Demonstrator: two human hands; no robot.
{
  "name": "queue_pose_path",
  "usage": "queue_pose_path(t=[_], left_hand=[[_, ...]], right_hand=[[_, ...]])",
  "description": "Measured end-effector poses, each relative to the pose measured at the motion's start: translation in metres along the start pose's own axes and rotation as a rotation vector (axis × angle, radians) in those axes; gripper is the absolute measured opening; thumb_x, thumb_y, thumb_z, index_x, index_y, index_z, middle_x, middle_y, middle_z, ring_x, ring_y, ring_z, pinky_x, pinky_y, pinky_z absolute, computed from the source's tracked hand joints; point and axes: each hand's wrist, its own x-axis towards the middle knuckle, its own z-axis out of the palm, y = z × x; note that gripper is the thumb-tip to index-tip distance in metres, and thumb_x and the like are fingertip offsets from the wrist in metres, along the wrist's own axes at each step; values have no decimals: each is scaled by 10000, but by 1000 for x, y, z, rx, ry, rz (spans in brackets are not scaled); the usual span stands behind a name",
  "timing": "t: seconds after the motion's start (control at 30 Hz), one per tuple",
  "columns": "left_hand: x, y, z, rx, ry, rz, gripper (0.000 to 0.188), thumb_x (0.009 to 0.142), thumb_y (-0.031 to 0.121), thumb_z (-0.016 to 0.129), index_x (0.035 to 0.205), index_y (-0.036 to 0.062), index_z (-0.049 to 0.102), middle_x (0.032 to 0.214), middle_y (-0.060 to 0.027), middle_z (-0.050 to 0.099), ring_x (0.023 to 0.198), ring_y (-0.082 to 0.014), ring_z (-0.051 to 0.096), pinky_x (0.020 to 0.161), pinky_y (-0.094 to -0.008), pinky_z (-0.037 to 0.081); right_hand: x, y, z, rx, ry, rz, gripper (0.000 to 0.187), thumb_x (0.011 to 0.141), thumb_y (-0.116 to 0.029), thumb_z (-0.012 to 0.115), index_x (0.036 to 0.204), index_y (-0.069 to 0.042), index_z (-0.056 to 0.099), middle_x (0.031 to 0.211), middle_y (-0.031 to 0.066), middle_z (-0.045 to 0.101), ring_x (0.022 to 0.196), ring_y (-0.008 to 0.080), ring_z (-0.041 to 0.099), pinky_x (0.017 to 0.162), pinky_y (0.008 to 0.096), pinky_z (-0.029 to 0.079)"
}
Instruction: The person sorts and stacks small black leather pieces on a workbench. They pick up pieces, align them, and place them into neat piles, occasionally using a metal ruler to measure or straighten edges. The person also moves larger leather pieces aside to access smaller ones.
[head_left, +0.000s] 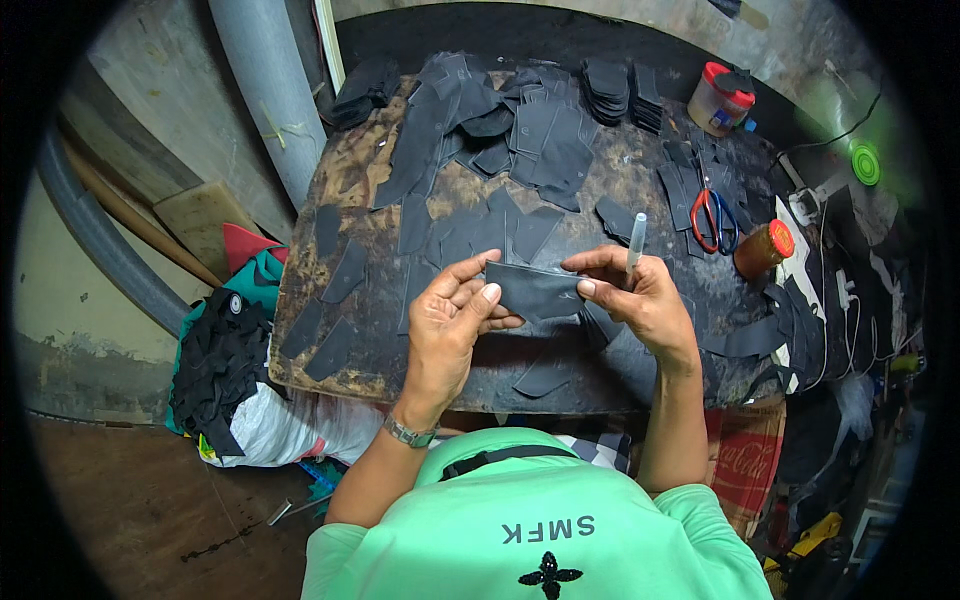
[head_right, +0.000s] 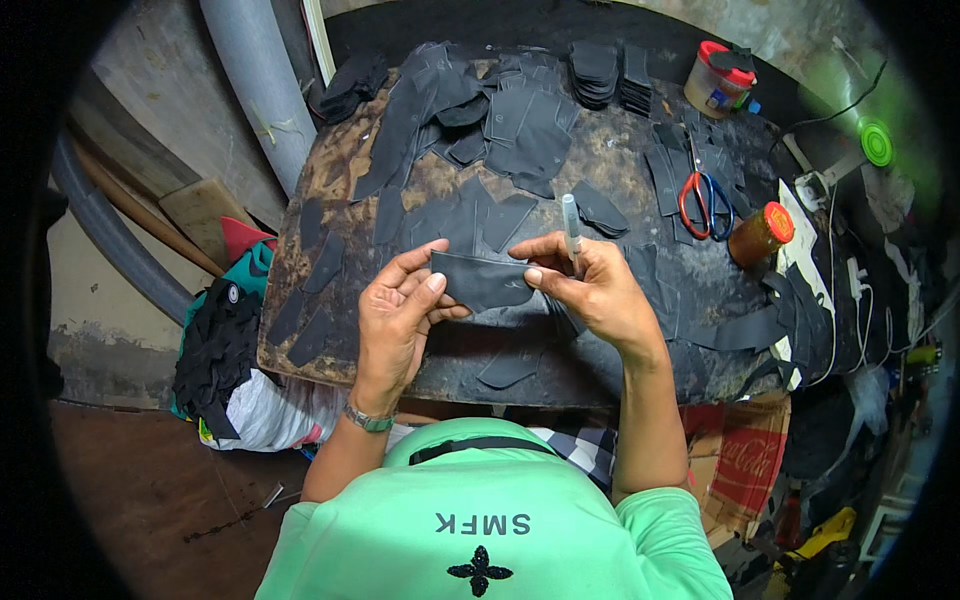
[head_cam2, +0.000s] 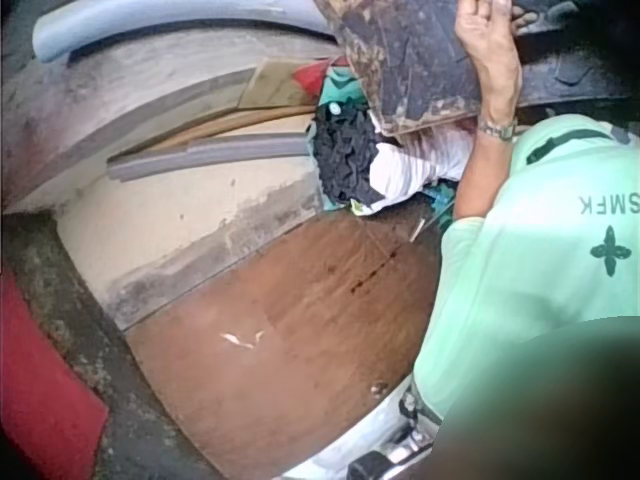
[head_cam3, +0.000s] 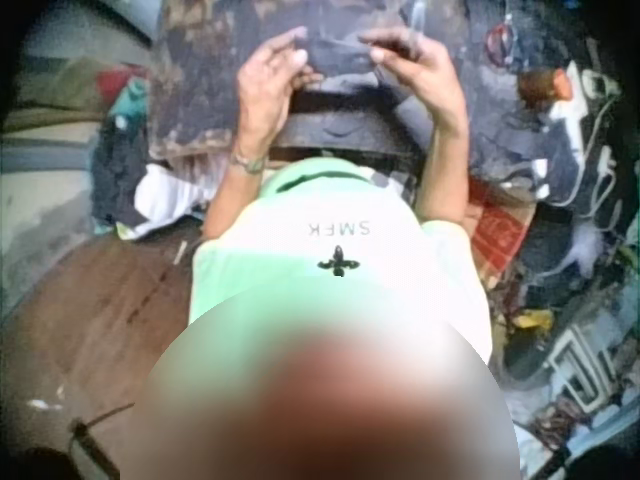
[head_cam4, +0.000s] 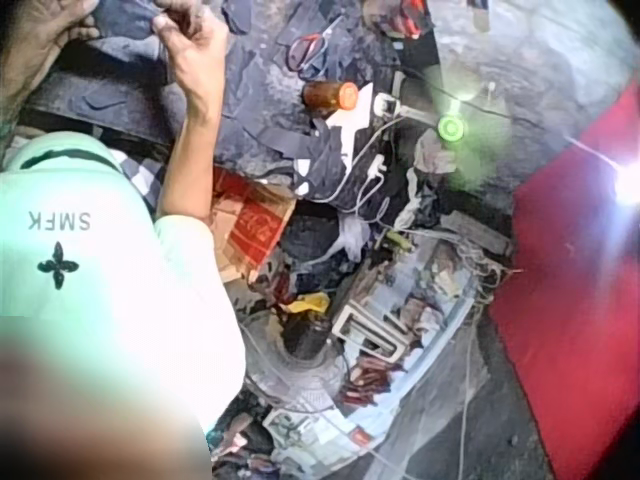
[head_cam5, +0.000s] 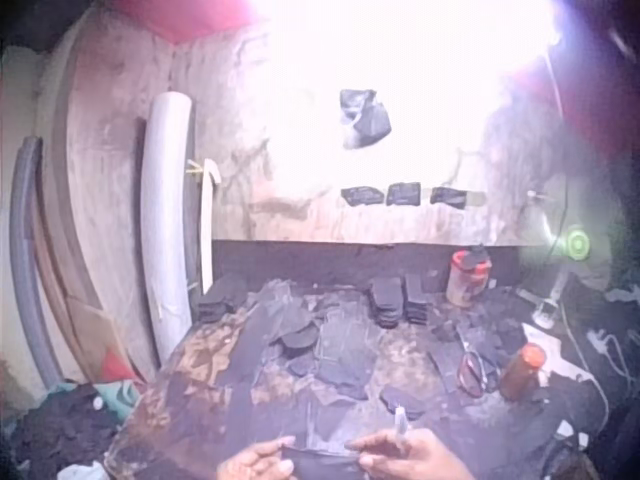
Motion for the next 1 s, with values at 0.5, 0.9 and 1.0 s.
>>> queue_pose_path(t=[0.5, 0.9, 1.0], left_hand=[[-27, -21, -19, -87, -55, -189, 124, 953, 97, 626, 1049, 38, 573, 853, -131, 711, 726, -199, 723, 680, -317, 596], [0, -6, -22, 382, -112, -51, 153, 970, 111, 593, 1022, -29, 625, 860, -118, 706, 758, -162, 698, 665, -249, 547], [46, -7, -28, 609, -92, 67, 149, 941, 82, 587, 999, -30, 666, 857, -99, 707, 741, -135, 675, 665, -254, 542]], right_hand=[[-32, 15, 4, -42, -82, 89, 101, 885, -87, 671, 967, -30, 671, 739, -78, 546, 608, -6, 406, 523, 176, 284], [-13, 25, -44, -27, 220, 82, 135, 898, -129, 683, 1005, -48, 659, 655, -98, 462, 515, -5, 346, 453, 194, 230], [6, 47, -64, -357, 452, 109, 192, 932, -111, 635, 1099, -21, 668, 697, -73, 513, 538, 12, 395, 481, 194, 290]])
